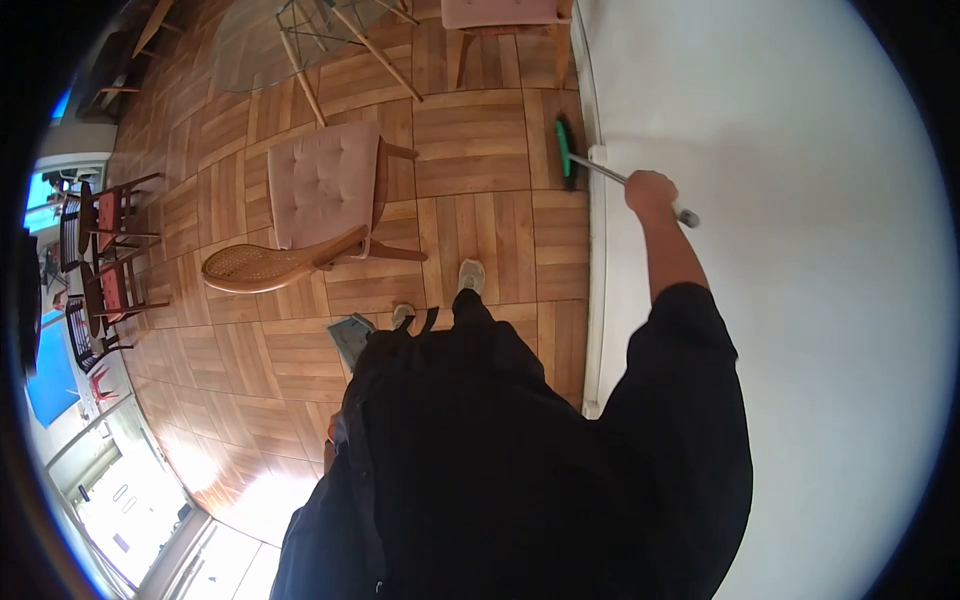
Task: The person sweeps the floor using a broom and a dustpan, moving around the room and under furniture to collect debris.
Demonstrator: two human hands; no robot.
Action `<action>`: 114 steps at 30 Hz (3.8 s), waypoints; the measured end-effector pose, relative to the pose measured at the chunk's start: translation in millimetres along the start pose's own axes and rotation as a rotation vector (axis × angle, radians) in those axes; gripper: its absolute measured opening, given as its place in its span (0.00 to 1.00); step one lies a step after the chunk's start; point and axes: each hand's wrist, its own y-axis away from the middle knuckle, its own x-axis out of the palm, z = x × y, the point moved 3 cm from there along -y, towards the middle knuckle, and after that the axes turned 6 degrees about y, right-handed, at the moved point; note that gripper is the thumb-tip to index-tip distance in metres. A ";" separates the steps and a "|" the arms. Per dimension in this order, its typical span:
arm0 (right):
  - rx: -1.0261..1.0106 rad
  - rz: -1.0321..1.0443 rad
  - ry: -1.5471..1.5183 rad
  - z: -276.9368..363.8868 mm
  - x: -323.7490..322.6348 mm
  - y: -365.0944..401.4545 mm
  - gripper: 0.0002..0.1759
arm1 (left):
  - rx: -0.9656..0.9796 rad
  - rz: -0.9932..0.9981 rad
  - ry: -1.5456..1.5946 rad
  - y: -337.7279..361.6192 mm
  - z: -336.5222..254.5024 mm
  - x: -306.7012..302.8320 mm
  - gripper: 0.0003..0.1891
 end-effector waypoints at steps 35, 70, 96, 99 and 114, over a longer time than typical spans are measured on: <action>-0.156 0.038 -0.056 179.3 58.3 257.2 0.25 | 0.149 0.093 -0.198 4.9 46.2 -244.1 0.10; -0.297 0.668 0.964 810.8 -20.1 464.2 0.17 | -0.021 0.029 0.559 44.2 -477.1 -483.4 0.09; 0.777 0.859 -1.401 1057.7 -95.0 660.1 0.18 | -0.122 0.418 -0.180 -100.5 -1191.8 -274.9 0.08; 0.884 0.784 -1.713 1138.1 -60.8 622.2 0.19 | -0.177 0.442 -0.332 -99.8 -1237.5 -246.8 0.09; 1.351 0.327 -2.211 1330.1 -103.7 397.2 0.21 | -0.443 0.329 -0.545 -157.3 -1353.3 -4.3 0.12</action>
